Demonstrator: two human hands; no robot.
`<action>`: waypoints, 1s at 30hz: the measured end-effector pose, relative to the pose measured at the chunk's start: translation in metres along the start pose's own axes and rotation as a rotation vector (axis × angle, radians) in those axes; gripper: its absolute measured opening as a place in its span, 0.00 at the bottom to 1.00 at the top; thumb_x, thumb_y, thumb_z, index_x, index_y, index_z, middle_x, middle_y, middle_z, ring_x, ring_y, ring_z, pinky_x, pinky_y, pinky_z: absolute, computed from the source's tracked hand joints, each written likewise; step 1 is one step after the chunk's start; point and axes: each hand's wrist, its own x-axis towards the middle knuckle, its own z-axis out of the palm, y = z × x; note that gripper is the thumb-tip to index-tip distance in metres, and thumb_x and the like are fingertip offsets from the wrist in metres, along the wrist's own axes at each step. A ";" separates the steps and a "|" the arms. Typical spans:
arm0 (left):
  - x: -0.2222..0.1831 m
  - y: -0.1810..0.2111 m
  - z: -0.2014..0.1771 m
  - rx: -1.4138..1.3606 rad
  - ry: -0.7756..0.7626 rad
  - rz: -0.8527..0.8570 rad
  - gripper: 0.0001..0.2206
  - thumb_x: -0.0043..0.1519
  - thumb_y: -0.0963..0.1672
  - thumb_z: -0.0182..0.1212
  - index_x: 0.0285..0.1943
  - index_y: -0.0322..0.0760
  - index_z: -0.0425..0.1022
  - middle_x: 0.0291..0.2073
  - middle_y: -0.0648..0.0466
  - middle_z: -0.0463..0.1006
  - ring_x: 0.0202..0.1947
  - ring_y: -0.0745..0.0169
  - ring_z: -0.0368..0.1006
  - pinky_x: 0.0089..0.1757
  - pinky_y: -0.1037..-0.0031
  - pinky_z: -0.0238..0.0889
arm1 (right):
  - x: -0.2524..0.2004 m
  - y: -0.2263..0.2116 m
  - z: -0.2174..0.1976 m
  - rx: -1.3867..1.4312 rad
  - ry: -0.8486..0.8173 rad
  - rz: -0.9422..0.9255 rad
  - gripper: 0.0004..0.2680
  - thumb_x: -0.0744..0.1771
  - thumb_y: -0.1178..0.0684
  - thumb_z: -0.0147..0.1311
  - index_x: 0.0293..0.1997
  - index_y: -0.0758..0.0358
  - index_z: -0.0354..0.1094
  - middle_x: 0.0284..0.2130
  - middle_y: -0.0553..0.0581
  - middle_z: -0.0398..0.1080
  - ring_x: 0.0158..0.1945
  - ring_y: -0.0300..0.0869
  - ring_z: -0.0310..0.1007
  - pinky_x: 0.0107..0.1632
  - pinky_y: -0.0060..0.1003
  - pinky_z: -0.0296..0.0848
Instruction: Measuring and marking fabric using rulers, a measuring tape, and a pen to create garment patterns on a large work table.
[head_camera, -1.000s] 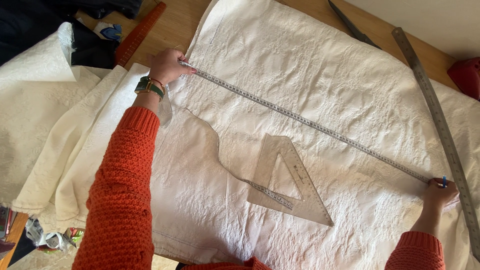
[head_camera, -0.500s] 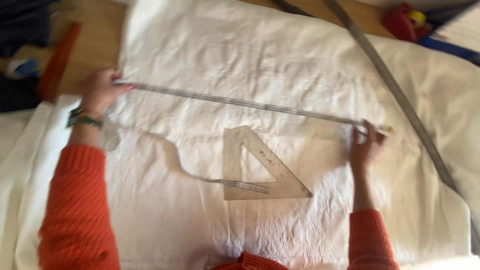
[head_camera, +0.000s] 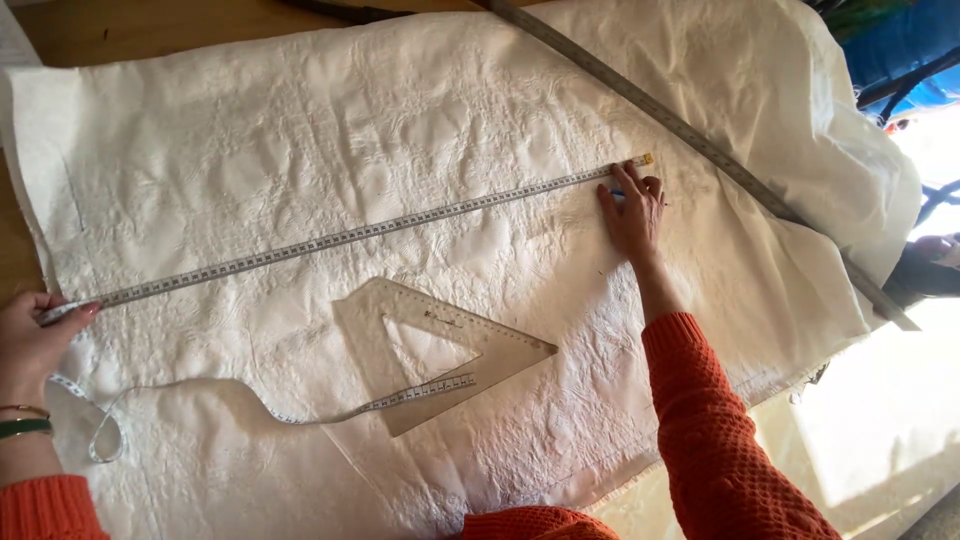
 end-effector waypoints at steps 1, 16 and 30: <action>0.002 -0.002 0.001 -0.013 -0.006 -0.010 0.17 0.67 0.44 0.76 0.52 0.27 0.71 0.43 0.43 0.74 0.40 0.54 0.69 0.37 0.66 0.62 | 0.004 0.007 0.000 -0.012 0.012 0.004 0.19 0.70 0.40 0.49 0.67 0.56 0.67 0.67 0.59 0.64 0.59 0.53 0.59 0.57 0.53 0.59; -0.016 0.052 -0.018 0.430 -0.016 -0.124 0.21 0.59 0.55 0.72 0.49 0.39 0.80 0.41 0.45 0.84 0.39 0.38 0.78 0.37 0.55 0.63 | 0.025 0.053 0.004 -0.117 -0.016 -0.084 0.17 0.71 0.42 0.50 0.62 0.62 0.71 0.59 0.55 0.68 0.59 0.56 0.59 0.57 0.55 0.55; -0.033 0.105 -0.012 0.442 0.119 -0.118 0.17 0.55 0.56 0.74 0.42 0.50 0.78 0.39 0.56 0.82 0.45 0.47 0.74 0.45 0.51 0.55 | 0.048 0.038 -0.045 -0.049 -0.367 0.168 0.16 0.67 0.55 0.53 0.61 0.64 0.62 0.57 0.60 0.72 0.63 0.59 0.53 0.56 0.64 0.55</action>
